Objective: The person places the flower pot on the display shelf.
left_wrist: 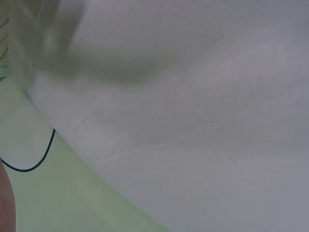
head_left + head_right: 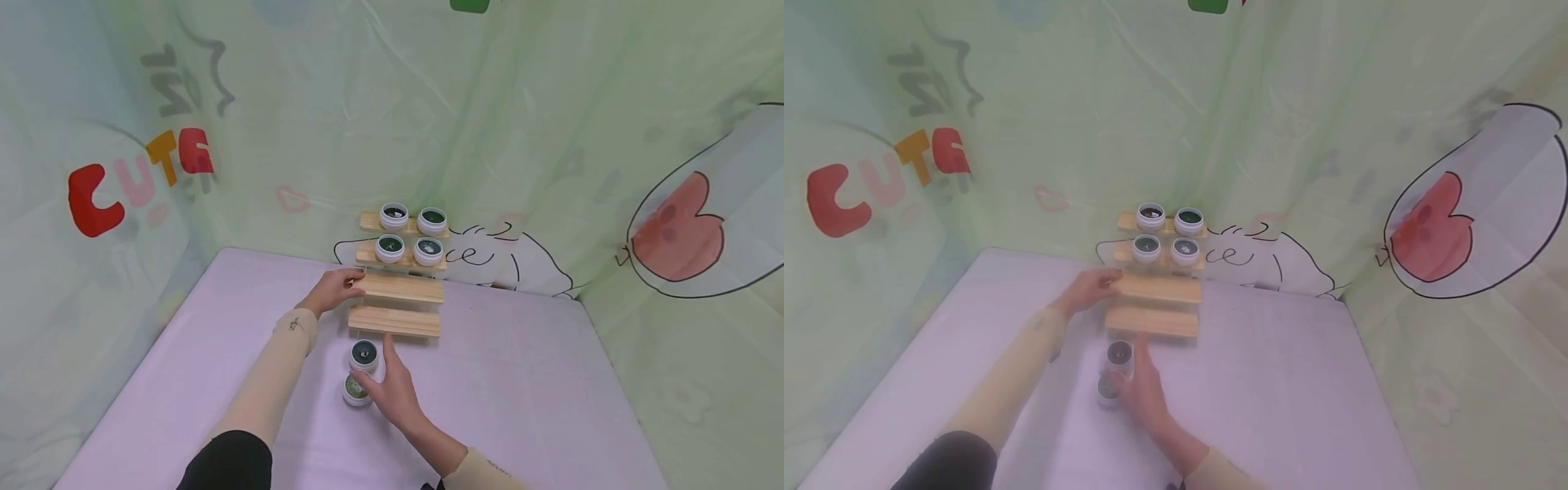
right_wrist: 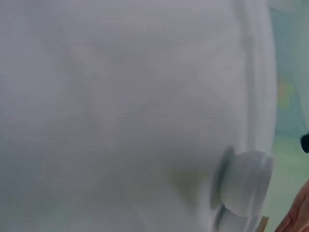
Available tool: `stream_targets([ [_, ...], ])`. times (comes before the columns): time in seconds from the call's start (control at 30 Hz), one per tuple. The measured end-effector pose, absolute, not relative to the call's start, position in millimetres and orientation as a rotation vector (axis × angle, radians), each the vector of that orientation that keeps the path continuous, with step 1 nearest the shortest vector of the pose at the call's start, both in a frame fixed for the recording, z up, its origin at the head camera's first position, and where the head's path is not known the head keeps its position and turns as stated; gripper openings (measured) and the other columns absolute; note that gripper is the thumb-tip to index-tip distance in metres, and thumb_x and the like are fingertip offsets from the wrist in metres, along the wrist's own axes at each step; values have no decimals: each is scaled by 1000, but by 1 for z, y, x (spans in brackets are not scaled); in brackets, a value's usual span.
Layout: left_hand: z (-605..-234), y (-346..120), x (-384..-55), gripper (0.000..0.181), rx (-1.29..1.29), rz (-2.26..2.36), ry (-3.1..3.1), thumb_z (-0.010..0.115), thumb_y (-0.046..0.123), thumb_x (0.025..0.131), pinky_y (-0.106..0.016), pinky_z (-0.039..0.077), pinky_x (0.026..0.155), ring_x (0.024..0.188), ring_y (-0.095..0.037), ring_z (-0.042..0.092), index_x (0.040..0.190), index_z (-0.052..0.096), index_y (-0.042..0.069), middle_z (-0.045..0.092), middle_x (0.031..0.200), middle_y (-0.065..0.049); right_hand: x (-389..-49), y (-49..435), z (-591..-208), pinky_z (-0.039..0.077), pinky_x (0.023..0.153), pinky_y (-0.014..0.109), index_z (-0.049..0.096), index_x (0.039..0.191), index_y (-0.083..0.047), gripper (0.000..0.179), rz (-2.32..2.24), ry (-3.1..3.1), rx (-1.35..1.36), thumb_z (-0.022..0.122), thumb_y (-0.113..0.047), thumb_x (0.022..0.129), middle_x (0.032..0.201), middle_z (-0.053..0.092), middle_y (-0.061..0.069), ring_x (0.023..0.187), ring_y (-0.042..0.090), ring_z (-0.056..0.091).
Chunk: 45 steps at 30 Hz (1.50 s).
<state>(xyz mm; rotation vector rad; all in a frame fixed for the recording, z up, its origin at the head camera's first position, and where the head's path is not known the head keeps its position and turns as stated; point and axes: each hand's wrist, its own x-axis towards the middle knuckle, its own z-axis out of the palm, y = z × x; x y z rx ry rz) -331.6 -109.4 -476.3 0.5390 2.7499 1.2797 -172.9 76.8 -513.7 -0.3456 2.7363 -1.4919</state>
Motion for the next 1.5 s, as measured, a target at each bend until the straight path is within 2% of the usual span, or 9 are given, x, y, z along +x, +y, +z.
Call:
stream_targets([
  [0.17,-479,-110,-333,49,549,1283,2771,73,16,89,-35,48,106,126,-30,53,131,59,-3,56,137,-18,-164,71,-526,28,117,49,15,152,8,103,-1421,2759,-436,80,-32,83,157,22,25,142,36,28],
  [0.4,-479,-110,-334,51,523,1279,2748,73,19,89,-33,47,106,128,-28,52,134,58,0,54,140,-16,-157,66,-540,32,114,51,18,148,15,104,-1386,2808,-479,83,-29,79,152,25,34,139,40,32],
  [0.63,-471,-108,-329,50,538,1280,2748,72,17,90,-35,47,106,128,-31,52,133,57,-4,54,139,-19,-153,67,-547,29,115,52,16,147,17,107,-1378,2825,-525,84,-27,78,151,22,37,140,42,30],
  [0.8,-473,-108,-330,50,540,1267,2760,72,17,90,-35,47,106,127,-30,52,133,57,-3,54,139,-18,-151,68,-554,30,113,55,20,143,22,103,-1375,2878,-515,85,-23,77,147,26,41,138,44,32],
  [0.97,-478,-109,-334,50,546,1273,2762,72,17,90,-35,47,106,128,-30,52,133,57,-3,54,139,-18,-151,69,-561,31,114,51,20,144,21,100,-1369,2847,-492,82,-25,80,147,30,39,137,42,35],
  [1.17,-474,-110,-332,50,558,1281,2757,73,17,89,-35,47,106,128,-31,51,132,57,-4,54,139,-19,-151,68,-558,41,108,50,32,141,19,84,-1371,2846,-485,78,-22,84,138,44,37,128,42,49],
  [1.5,-478,-111,-334,52,543,1295,2744,73,17,89,-34,47,106,129,-30,51,133,56,-4,54,139,-18,-146,76,-545,40,105,60,41,138,17,75,-1440,2862,-455,79,-16,83,138,48,32,126,42,50],
])
